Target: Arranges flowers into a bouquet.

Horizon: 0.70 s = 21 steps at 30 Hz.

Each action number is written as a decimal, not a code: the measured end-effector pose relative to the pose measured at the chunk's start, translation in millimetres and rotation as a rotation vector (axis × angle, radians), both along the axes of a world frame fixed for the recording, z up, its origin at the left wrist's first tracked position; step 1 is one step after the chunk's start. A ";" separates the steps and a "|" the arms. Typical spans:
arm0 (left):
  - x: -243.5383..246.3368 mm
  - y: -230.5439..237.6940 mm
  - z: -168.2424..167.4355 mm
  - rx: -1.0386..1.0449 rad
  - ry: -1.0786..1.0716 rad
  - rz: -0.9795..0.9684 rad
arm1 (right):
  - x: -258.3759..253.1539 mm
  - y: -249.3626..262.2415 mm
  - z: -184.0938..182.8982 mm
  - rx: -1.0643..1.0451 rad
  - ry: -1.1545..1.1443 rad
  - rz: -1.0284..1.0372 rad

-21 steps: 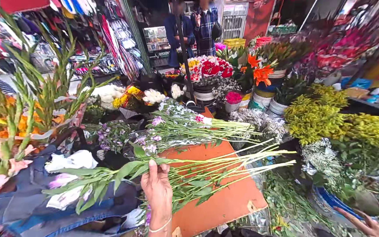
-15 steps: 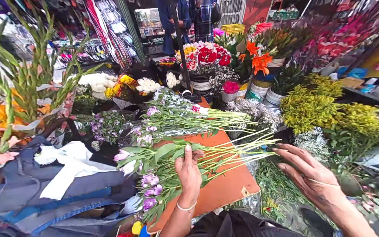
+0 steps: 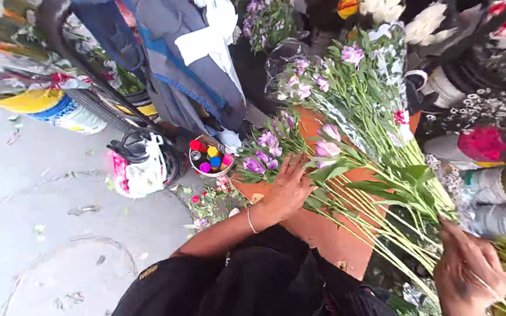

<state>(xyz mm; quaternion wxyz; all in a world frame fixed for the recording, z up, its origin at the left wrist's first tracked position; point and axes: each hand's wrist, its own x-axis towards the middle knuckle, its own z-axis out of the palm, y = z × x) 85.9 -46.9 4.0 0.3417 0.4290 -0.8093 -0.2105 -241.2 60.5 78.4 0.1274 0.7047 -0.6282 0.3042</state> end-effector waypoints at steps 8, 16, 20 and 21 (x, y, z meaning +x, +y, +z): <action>13.0 6.9 -57.4 -0.222 0.113 0.021 | 8.4 -82.5 -25.6 0.259 -0.360 0.291; 16.3 2.4 -84.1 -0.205 0.154 -0.029 | 19.7 -84.3 -120.5 0.551 -0.440 0.332; 19.0 0.3 -85.4 -0.211 0.147 -0.041 | 33.1 -80.9 -134.6 0.557 -0.333 0.338; 19.0 -0.3 -85.1 -0.209 0.158 -0.047 | 35.6 -80.8 -134.5 0.543 -0.293 0.328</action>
